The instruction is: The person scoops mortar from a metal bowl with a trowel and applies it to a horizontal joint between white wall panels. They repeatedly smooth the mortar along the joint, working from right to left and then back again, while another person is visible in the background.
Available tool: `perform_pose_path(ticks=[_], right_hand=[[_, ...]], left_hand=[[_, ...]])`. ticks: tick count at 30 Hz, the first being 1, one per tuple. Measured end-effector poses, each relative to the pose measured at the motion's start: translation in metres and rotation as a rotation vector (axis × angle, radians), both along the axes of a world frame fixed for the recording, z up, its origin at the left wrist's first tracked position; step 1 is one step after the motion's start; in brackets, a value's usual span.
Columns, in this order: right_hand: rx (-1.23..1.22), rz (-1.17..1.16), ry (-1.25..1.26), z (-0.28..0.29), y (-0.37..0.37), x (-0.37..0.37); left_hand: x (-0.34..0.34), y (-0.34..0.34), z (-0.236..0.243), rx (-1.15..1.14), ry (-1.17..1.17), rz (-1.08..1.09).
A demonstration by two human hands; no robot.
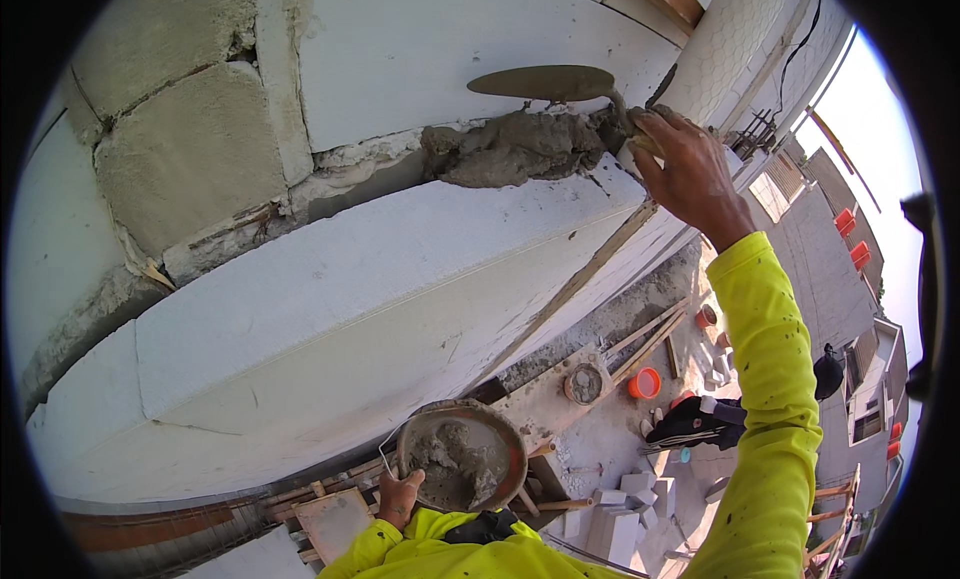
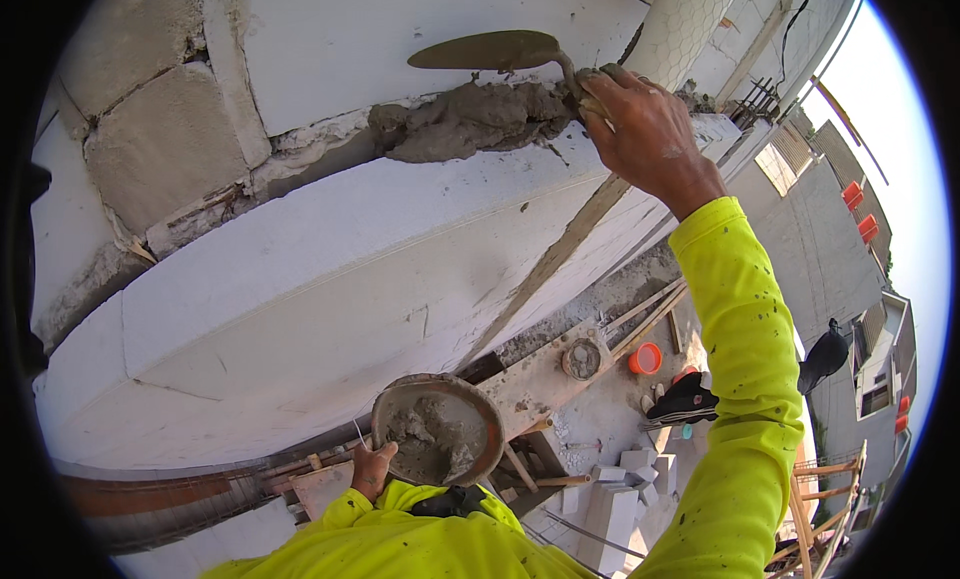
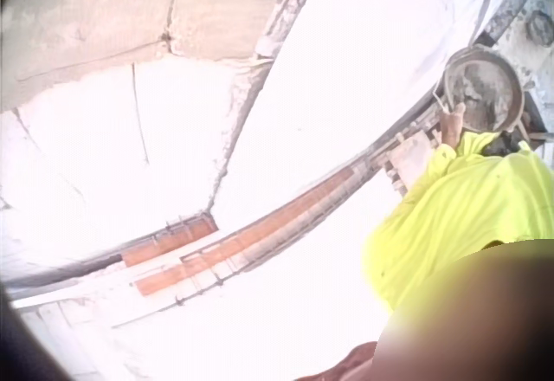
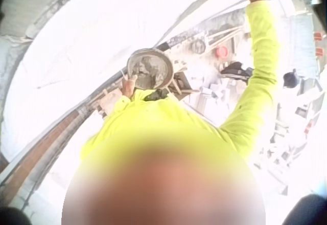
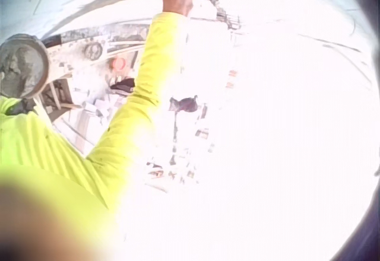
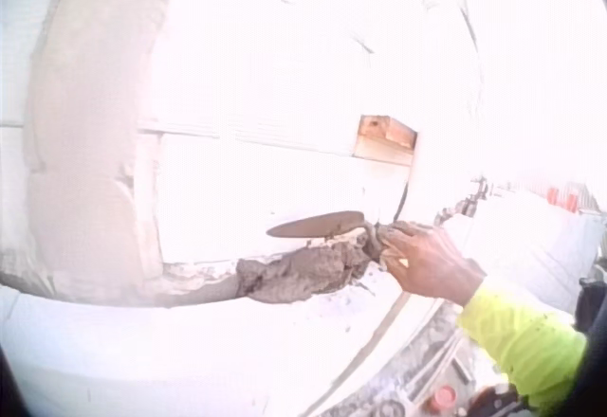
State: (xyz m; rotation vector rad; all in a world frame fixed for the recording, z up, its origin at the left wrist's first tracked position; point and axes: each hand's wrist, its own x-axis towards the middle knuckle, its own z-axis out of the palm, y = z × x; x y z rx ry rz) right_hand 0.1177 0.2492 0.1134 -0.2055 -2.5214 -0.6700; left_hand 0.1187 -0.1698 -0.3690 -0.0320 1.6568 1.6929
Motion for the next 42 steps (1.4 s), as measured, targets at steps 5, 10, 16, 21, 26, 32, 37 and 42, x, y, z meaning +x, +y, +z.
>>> perform_pose_path(ticks=[5, 10, 16, 21, 26, 32, 37, 42], right_hand=[[-0.001, -0.014, -0.116, -0.002, 0.012, 0.025], [0.100, -0.191, -0.098, -0.010, 0.016, 0.038], [0.141, -0.368, -0.070, 0.004, -0.009, 0.057], [-0.323, -0.244, -0.053, 0.005, -0.033, 0.068], [-0.233, -0.383, -0.212, 0.010, -0.016, 0.058], [0.013, -0.434, -0.252, 0.008, -0.014, 0.061], [-0.058, -0.434, -0.282, -0.008, -0.025, 0.056], [0.003, -0.298, -0.167, -0.010, -0.030, 0.046]], left_hand=[[-0.001, -0.001, 0.004, 0.038, -0.078, 0.061], [-0.004, 0.004, 0.023, 0.015, 0.030, 0.043], [-0.007, 0.004, 0.010, -0.051, -0.037, 0.015], [-0.011, 0.001, -0.014, -0.017, -0.036, -0.038], [-0.013, -0.001, -0.032, 0.102, -0.103, -0.052], [-0.013, 0.000, -0.032, 0.053, -0.077, -0.022], [-0.013, 0.010, -0.001, 0.004, -0.047, -0.057], [-0.012, 0.017, 0.016, 0.048, -0.062, -0.052]])
